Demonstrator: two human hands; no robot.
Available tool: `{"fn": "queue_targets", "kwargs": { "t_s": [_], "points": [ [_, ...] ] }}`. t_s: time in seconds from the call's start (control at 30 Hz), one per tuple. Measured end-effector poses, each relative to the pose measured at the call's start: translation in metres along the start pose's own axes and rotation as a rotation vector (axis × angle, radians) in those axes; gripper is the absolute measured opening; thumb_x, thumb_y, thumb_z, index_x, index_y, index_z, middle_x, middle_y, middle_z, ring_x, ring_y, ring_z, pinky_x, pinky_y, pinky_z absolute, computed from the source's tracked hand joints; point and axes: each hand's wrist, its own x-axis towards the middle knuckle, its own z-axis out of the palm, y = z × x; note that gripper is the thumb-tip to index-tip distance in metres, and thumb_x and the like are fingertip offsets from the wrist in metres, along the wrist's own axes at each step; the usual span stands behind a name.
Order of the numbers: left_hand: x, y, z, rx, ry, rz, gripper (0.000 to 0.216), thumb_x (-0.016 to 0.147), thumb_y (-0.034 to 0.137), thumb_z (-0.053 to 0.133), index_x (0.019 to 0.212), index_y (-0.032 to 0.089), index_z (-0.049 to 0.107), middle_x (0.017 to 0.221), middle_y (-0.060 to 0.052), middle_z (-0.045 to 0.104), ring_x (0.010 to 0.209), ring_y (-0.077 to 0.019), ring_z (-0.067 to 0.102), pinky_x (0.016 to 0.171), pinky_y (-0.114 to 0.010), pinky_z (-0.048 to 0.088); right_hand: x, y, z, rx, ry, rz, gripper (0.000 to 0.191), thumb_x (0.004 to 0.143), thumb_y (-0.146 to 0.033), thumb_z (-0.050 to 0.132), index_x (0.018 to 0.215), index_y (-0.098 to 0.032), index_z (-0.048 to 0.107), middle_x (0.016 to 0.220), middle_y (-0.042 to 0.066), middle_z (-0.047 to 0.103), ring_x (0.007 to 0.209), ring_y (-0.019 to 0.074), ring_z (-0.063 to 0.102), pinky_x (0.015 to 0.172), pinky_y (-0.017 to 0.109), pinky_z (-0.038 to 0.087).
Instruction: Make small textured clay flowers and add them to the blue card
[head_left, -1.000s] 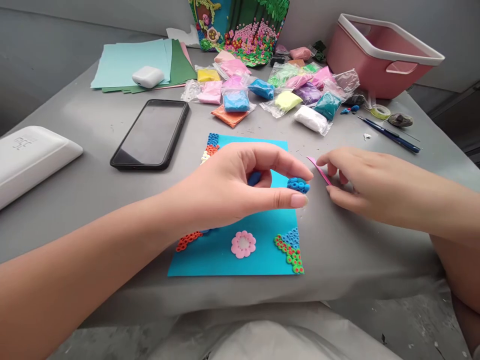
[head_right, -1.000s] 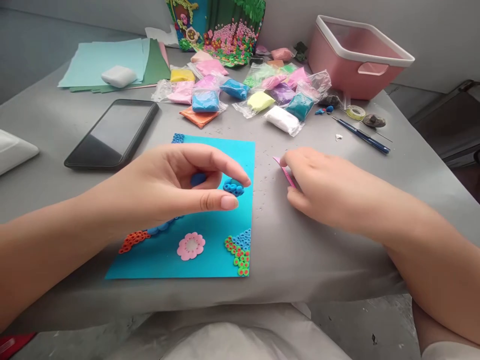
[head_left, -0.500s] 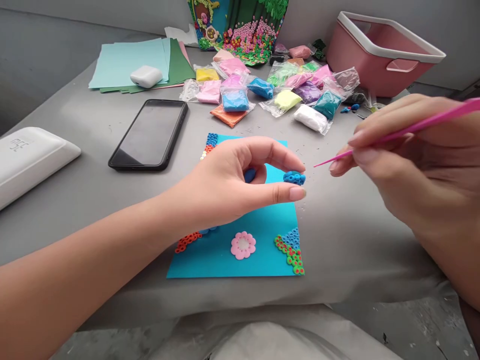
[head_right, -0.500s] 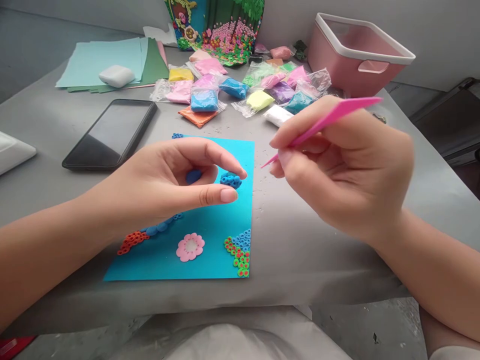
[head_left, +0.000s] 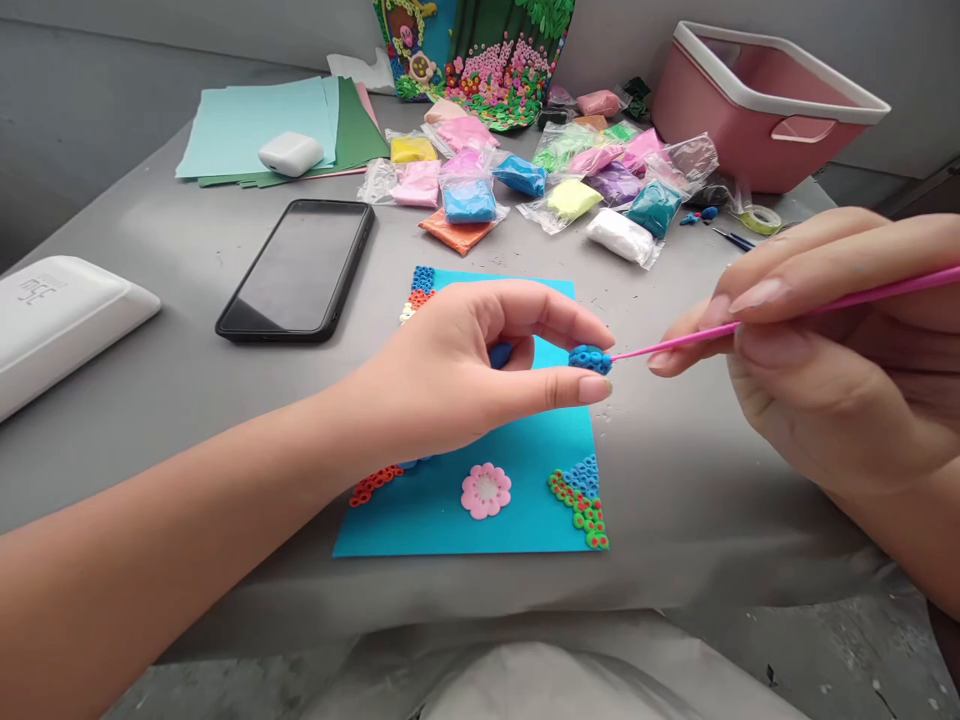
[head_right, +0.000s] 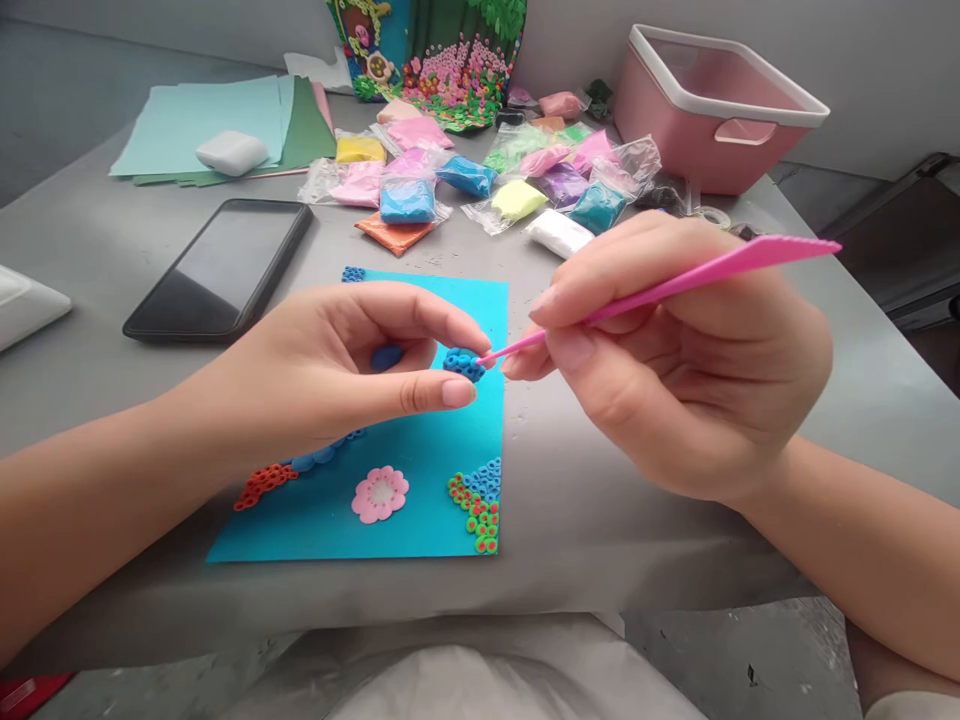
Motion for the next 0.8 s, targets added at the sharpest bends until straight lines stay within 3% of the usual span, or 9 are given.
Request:
{"fn": "queue_targets", "kwargs": {
  "t_s": [0.13,0.3,0.5,0.6,0.73,0.8],
  "points": [
    [0.0,0.0,0.0,0.001,-0.001,0.001,0.029,0.089,0.044,0.086,0.111,0.027,0.083,0.082,0.002,0.068,0.059,-0.0093,0.041,0.051,-0.025,0.039,0.0,0.002,0.002,0.065,-0.001,-0.07,0.038,0.09,-0.006,0.075,0.111,-0.036,0.088,0.089,0.005,0.078,0.075,0.0276,0.074,0.049,0.046,0.064],
    [0.001,0.001,0.0,0.007,-0.007,-0.004,0.031,0.087,0.046,0.087,0.111,0.027,0.084,0.081,0.001,0.068,0.059,-0.0101,0.04,0.05,-0.027,0.039,0.002,0.0,-0.001,-0.039,-0.078,-0.109,0.048,0.088,-0.001,0.07,0.115,-0.037,0.087,0.084,0.002,0.081,0.071,0.0259,0.072,0.052,0.045,0.061],
    [0.001,-0.001,0.001,0.026,0.005,0.03,0.029,0.088,0.044,0.086,0.111,0.026,0.084,0.083,0.001,0.072,0.057,-0.0092,0.039,0.049,-0.027,0.037,0.003,-0.003,-0.004,-0.106,-0.155,-0.158,0.049,0.085,-0.002,0.072,0.118,-0.036,0.084,0.08,0.001,0.081,0.068,0.025,0.074,0.046,0.041,0.058],
    [0.0,0.0,0.001,0.032,0.004,0.036,0.03,0.089,0.043,0.086,0.113,0.026,0.084,0.082,0.001,0.071,0.056,-0.0091,0.037,0.049,-0.027,0.036,0.001,-0.003,-0.002,-0.136,-0.157,-0.091,0.046,0.086,-0.006,0.073,0.115,-0.04,0.084,0.083,0.001,0.081,0.072,0.0269,0.076,0.049,0.043,0.06],
    [-0.001,0.0,0.001,0.079,0.0,0.028,0.027,0.09,0.041,0.085,0.113,0.027,0.086,0.082,0.002,0.071,0.058,-0.0102,0.041,0.054,-0.028,0.038,0.005,-0.008,0.002,0.049,0.014,0.0,0.031,0.085,-0.007,0.072,0.094,-0.032,0.086,0.08,0.003,0.076,0.064,0.0244,0.073,0.048,0.045,0.059],
    [-0.002,-0.001,-0.001,0.15,0.002,0.05,0.019,0.089,0.036,0.085,0.106,0.028,0.087,0.085,0.003,0.074,0.062,-0.0108,0.046,0.06,-0.027,0.042,0.01,-0.01,0.0,0.129,0.07,0.152,0.029,0.082,-0.004,0.069,0.087,-0.028,0.084,0.079,0.003,0.072,0.061,0.0215,0.071,0.047,0.042,0.057]
  ]
}}
